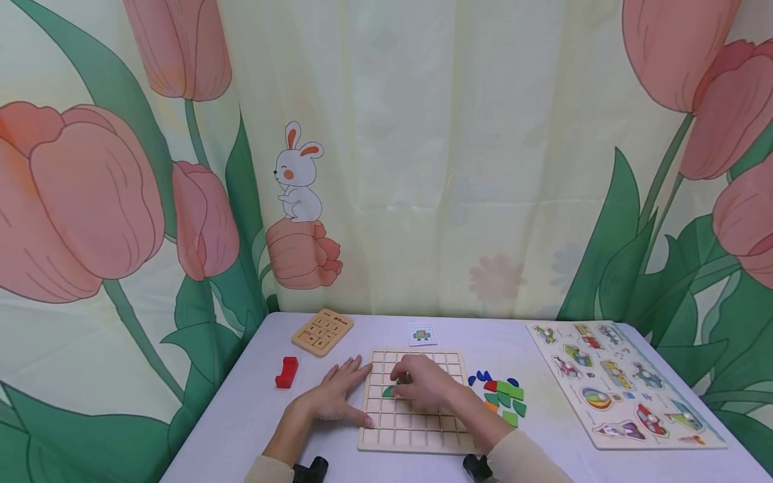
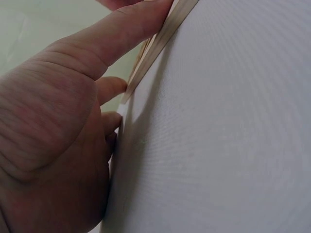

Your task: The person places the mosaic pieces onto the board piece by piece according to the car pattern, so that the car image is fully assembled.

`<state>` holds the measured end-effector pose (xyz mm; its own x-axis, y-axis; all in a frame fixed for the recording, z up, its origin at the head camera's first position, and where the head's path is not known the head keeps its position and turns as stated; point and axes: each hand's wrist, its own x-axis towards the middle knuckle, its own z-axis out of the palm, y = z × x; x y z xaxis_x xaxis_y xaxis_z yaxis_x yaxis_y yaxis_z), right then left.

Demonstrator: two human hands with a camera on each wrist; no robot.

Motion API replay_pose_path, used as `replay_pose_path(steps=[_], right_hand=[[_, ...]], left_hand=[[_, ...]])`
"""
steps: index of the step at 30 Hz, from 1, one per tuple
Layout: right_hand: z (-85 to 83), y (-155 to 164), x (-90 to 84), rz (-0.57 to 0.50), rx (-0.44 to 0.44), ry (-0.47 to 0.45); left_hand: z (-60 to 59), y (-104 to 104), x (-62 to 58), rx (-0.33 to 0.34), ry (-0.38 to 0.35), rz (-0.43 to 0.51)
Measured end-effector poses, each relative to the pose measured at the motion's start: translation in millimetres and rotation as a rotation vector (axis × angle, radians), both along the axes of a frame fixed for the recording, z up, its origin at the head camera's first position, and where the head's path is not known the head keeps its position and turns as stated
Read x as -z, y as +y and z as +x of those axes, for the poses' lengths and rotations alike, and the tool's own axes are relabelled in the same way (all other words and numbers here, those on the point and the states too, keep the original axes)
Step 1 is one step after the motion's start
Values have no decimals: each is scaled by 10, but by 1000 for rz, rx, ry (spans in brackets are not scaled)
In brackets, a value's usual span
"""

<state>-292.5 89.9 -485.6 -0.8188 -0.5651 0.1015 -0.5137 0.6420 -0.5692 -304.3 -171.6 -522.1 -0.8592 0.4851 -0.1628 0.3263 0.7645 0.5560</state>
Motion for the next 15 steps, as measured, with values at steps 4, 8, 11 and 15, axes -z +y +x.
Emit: replay_pose_path(steps=[4,8,11,15], right_hand=[[44,167,-79,-71,22,27],[84,346,-135,-116,69,60],[113,475,-156,-129,119,65],[140,616,-167,-153,176,46]], left_hand=[[-2,-6,17,-2,0,2],[0,-8,27,-5,0,9],[-3,-7,29,-3,1,13],[-2,-9,11,3,1,14]])
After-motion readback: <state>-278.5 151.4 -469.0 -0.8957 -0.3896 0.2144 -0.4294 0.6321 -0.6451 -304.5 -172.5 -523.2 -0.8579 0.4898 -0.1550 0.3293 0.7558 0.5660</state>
